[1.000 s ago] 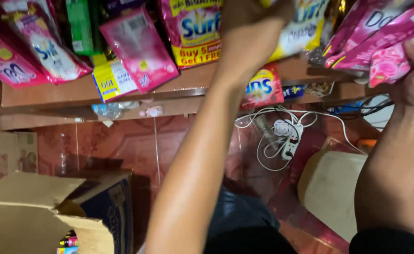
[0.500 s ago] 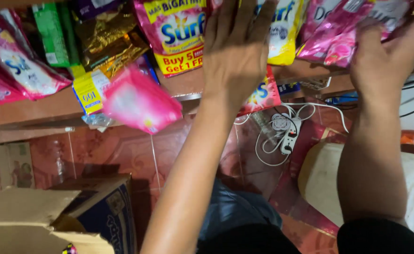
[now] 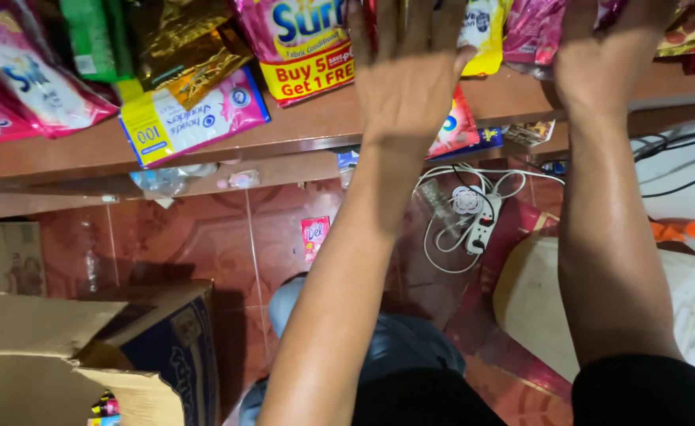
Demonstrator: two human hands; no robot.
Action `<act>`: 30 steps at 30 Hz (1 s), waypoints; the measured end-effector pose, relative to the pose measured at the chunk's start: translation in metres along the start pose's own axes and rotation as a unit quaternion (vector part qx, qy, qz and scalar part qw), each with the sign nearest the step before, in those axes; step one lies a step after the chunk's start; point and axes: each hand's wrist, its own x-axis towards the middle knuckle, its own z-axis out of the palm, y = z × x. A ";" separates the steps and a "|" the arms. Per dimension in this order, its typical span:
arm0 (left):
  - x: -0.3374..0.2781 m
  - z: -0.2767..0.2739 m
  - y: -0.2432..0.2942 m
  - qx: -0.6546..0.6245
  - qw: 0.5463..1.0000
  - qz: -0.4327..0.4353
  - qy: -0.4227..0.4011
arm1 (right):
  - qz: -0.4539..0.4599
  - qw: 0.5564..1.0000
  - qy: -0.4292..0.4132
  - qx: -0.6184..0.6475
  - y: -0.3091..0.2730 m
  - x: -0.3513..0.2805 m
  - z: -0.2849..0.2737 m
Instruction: Taking small detergent and cleaning product packets from a cardboard box and arranging them onto shelves in a grocery store.
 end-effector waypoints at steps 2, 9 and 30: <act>-0.002 -0.003 0.004 -0.001 0.999 0.028 0.036 | 0.041 0.996 0.070 -0.023 0.059 -0.022 0.018; -0.031 -0.007 -0.001 -0.047 0.989 0.100 0.098 | 0.124 0.931 0.122 0.320 0.060 -0.038 0.015; -0.077 -0.090 -0.042 -0.175 0.977 0.058 0.108 | 0.047 0.993 0.094 0.056 -0.063 -0.075 -0.054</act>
